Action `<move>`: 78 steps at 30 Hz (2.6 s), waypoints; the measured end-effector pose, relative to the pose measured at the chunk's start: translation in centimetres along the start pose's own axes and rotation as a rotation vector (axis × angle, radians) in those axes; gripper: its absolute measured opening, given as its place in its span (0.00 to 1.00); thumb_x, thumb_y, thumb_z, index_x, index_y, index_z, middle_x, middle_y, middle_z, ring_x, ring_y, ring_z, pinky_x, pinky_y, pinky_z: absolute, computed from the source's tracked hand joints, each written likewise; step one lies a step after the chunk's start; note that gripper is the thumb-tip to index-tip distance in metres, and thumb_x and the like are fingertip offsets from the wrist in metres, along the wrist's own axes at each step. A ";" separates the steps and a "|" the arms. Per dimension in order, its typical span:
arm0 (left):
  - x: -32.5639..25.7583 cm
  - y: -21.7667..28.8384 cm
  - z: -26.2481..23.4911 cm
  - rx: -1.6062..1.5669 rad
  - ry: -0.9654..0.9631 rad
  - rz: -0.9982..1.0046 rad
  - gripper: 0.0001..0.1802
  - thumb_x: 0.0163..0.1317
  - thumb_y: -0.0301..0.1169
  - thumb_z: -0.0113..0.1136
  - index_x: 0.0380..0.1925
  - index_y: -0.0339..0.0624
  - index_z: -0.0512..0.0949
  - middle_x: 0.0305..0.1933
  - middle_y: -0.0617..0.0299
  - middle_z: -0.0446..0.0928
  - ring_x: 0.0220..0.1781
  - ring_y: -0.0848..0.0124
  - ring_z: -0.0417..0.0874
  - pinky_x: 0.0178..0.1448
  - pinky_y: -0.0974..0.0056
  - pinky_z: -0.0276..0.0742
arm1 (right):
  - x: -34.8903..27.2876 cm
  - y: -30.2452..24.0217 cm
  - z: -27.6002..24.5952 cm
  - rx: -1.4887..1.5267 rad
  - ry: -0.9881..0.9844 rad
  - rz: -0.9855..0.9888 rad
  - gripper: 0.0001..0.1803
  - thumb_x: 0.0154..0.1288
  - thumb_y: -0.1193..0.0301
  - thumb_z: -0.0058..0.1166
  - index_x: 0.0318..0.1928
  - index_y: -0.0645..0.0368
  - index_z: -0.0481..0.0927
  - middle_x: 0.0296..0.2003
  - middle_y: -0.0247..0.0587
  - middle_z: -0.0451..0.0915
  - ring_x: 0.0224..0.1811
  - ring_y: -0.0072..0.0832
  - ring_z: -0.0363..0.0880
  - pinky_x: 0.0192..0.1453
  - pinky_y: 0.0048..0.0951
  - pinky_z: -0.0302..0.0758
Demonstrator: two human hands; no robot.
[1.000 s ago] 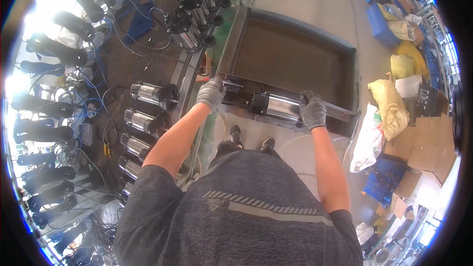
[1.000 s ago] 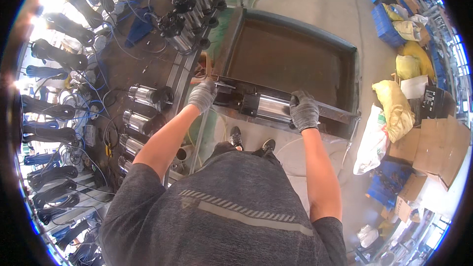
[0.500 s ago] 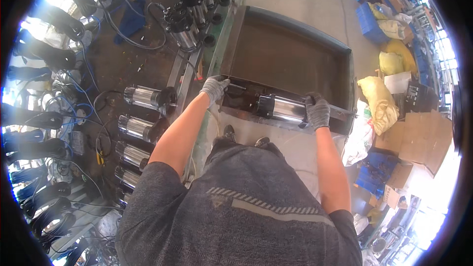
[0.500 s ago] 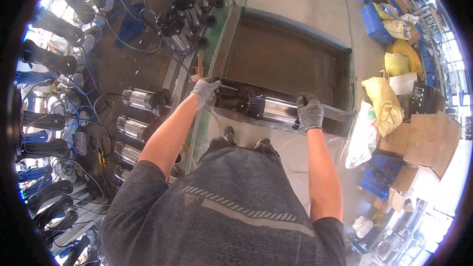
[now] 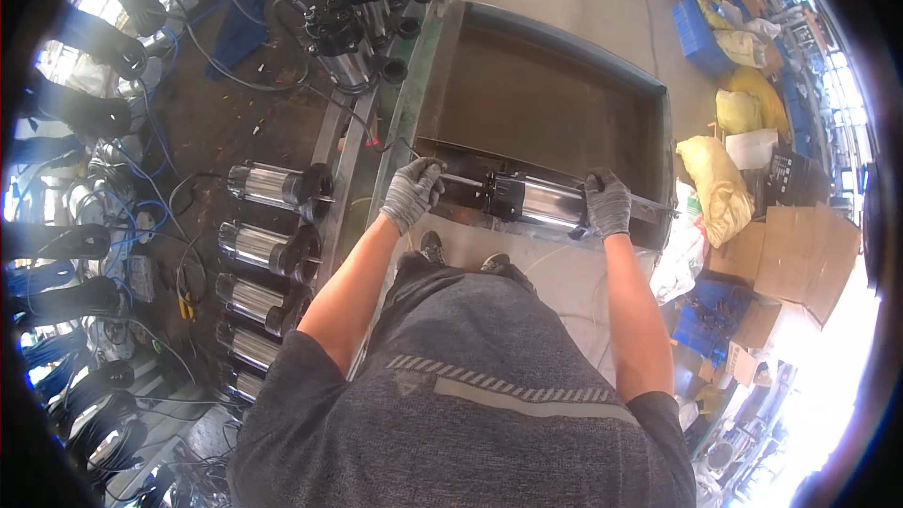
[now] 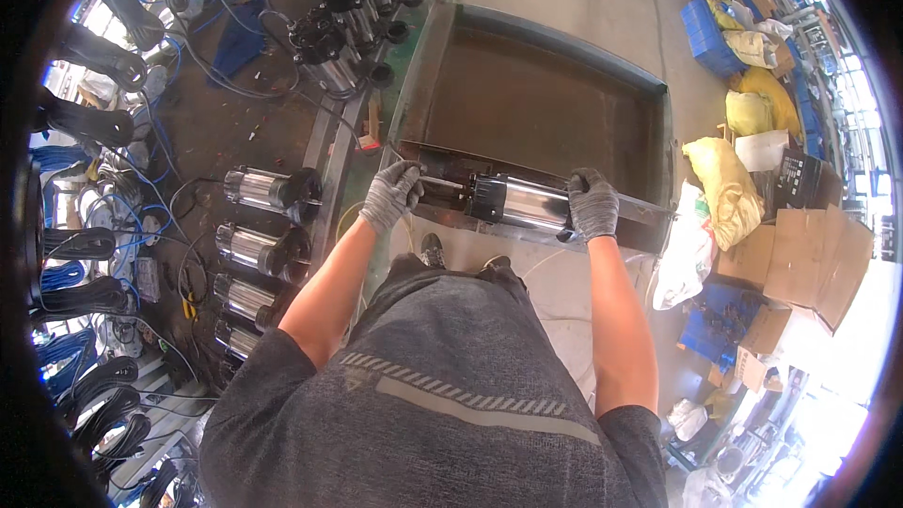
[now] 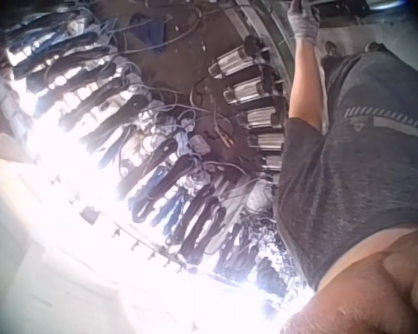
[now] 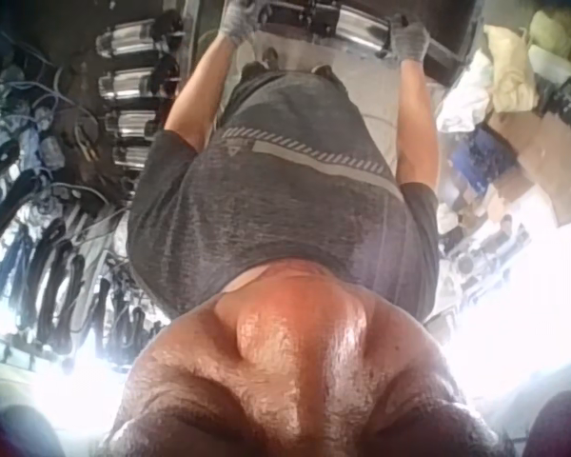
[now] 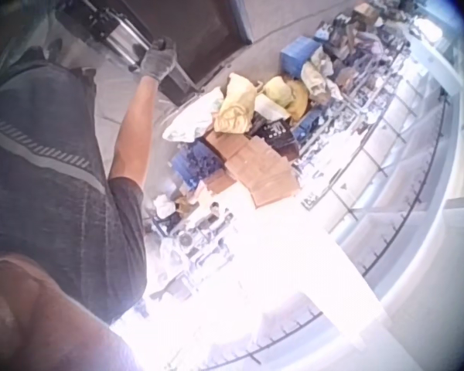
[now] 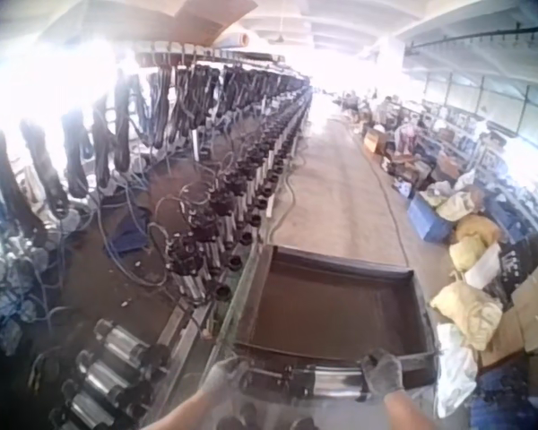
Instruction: The person tests submersible pump components by mounting each cylinder into a testing clamp over a water tank, attaching an air line, submerging the unit, lifting it back out, and removing it before repeating the process on subsequent units.
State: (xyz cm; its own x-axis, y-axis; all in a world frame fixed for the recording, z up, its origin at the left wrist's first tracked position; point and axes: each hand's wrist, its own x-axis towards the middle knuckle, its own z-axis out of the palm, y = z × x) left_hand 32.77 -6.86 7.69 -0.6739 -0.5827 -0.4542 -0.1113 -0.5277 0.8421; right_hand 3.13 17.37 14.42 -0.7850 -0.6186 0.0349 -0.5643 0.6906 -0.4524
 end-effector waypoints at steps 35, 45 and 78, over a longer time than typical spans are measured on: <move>5.5 -5.8 -2.3 0.812 -0.262 0.142 0.38 0.70 0.33 0.65 0.78 0.45 0.63 0.46 0.58 0.86 0.45 0.68 0.85 0.53 0.62 0.82 | -0.2 -1.3 -0.7 0.010 -0.004 0.014 0.13 0.69 0.64 0.61 0.47 0.57 0.89 0.43 0.53 0.89 0.47 0.49 0.89 0.56 0.42 0.82; 4.5 -3.9 -1.6 1.121 -0.149 0.360 0.33 0.68 0.34 0.64 0.74 0.56 0.71 0.41 0.49 0.87 0.40 0.53 0.89 0.48 0.55 0.84 | -0.1 -0.6 -0.3 0.026 -0.021 0.084 0.12 0.67 0.63 0.61 0.46 0.52 0.89 0.42 0.54 0.88 0.49 0.53 0.87 0.56 0.50 0.82; 5.3 -5.8 -2.9 -0.143 -0.385 -0.135 0.20 0.75 0.37 0.63 0.64 0.49 0.77 0.50 0.56 0.86 0.47 0.72 0.89 0.43 0.60 0.83 | -0.5 -1.2 -0.7 -0.039 -0.005 0.049 0.11 0.68 0.64 0.59 0.45 0.52 0.89 0.44 0.50 0.89 0.50 0.51 0.86 0.58 0.47 0.81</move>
State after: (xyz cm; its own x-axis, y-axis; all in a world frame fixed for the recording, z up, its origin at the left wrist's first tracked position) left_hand 31.97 -8.66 -0.38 -0.8864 -0.2441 -0.3934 -0.1330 -0.6797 0.7213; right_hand 4.00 17.12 15.60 -0.8103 -0.5859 0.0087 -0.5351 0.7338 -0.4186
